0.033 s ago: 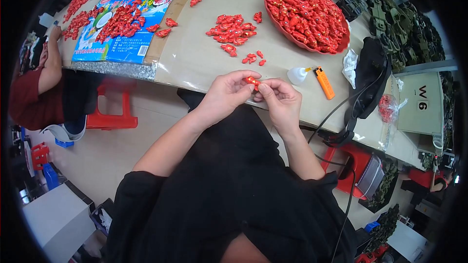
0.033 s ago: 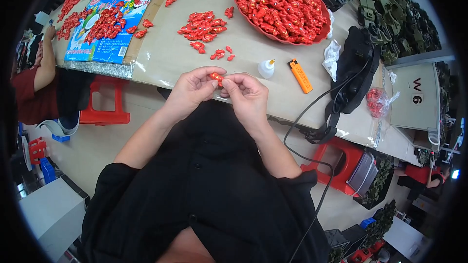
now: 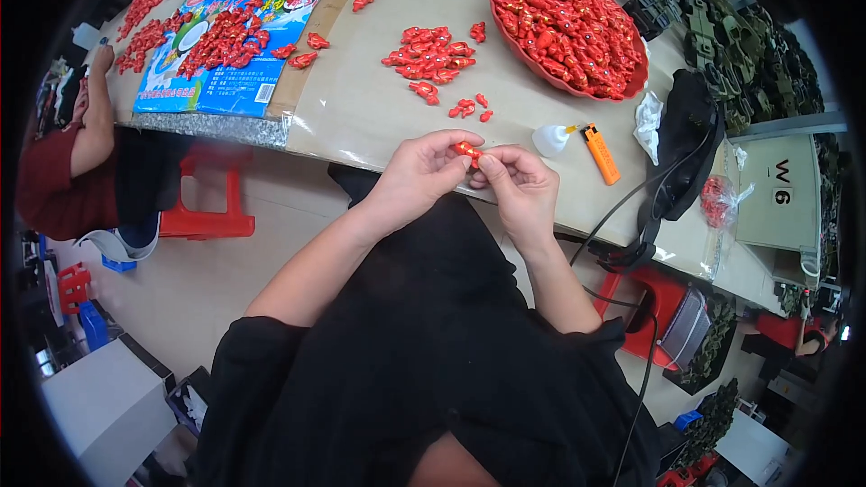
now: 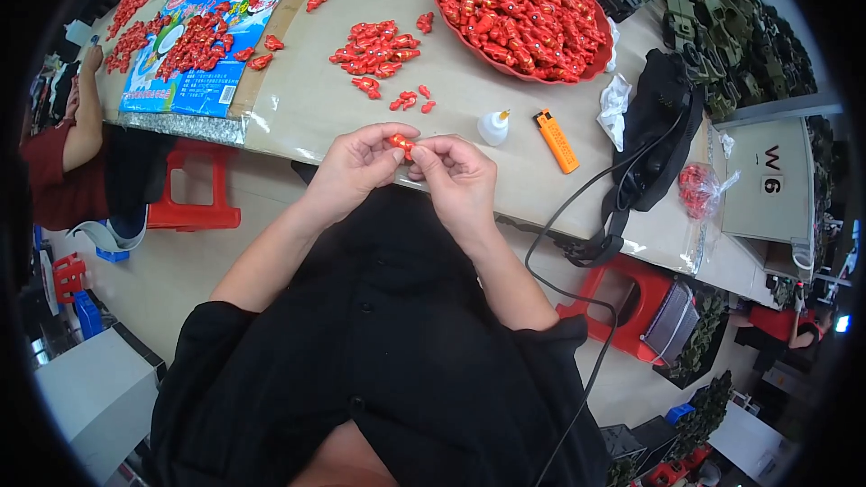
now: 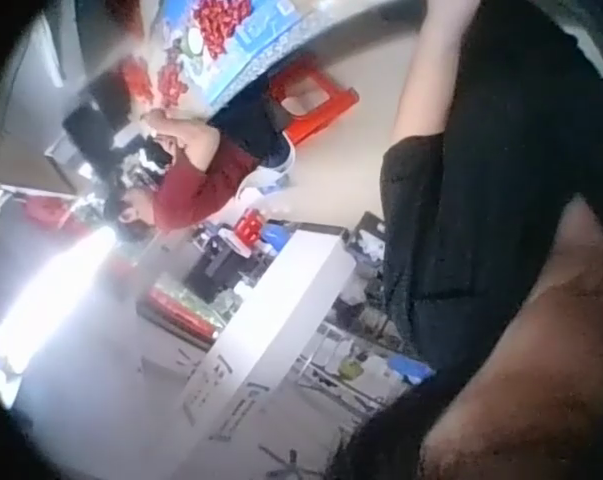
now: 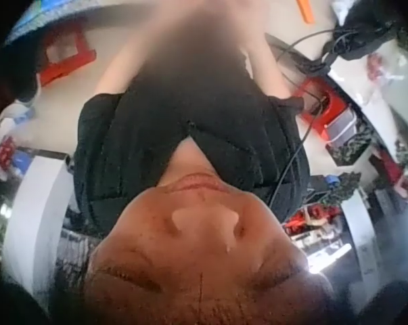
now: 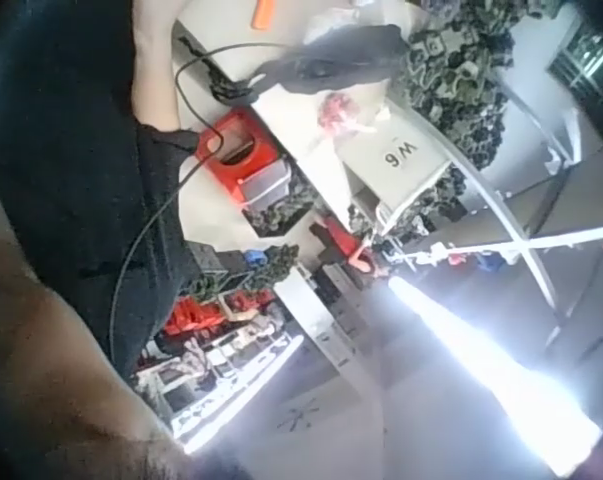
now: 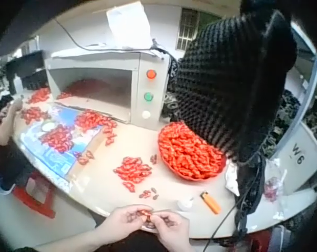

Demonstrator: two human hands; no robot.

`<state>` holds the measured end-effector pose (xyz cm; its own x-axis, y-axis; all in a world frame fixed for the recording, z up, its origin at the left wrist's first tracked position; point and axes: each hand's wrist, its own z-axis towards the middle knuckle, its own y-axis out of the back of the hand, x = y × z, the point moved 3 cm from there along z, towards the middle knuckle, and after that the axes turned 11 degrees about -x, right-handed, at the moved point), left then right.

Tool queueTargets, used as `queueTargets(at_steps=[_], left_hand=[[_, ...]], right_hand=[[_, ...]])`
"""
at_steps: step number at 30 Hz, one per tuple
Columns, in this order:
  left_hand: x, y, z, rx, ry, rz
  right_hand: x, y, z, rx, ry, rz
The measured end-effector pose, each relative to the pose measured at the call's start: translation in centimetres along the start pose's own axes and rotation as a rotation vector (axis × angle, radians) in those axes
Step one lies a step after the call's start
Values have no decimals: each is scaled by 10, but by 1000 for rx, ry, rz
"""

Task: The person assembles plastic toys by applying glue from a squeeze bottle to toy parts, pressing the pieces together by hand, and placing finished toys into a tray.

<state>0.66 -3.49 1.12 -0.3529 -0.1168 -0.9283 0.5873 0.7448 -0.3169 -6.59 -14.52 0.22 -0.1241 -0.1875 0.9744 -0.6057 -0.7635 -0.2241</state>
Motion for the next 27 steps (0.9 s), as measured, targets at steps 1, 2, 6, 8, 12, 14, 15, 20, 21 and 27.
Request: queueTargets(at_steps=[1, 2, 6, 8, 12, 14, 15, 20, 21, 27], left_hand=[[0, 0, 0, 10, -4, -20], [0, 0, 0, 20, -9, -40], [2, 0, 0, 20, -21, -52], [2, 0, 0, 27, -28, -55], [3, -1, 0, 5, -35, -55], [1, -2, -1, 23, -36, -45], [1, -2, -2, 23, -37, -43], [2, -1, -2, 30, -41, -59], [3, -2, -2, 31, -42, -58], [3, 0, -3, 2, -53, -15]], right_hand=[[0, 0, 0, -1, -2, -3], [0, 0, 0, -2, -4, -6], [-2, 0, 0, -4, -2, 26], [-2, -1, 0, -5, -4, 29], [-1, -1, 0, 3, -4, 6], [-2, 0, 0, 5, 4, 13], [-2, 0, 0, 6, 5, 14], [-4, 0, 0, 10, 5, 20], [-3, 0, -1, 9, 6, 21], [-4, 1, -1, 11, 12, 18]])
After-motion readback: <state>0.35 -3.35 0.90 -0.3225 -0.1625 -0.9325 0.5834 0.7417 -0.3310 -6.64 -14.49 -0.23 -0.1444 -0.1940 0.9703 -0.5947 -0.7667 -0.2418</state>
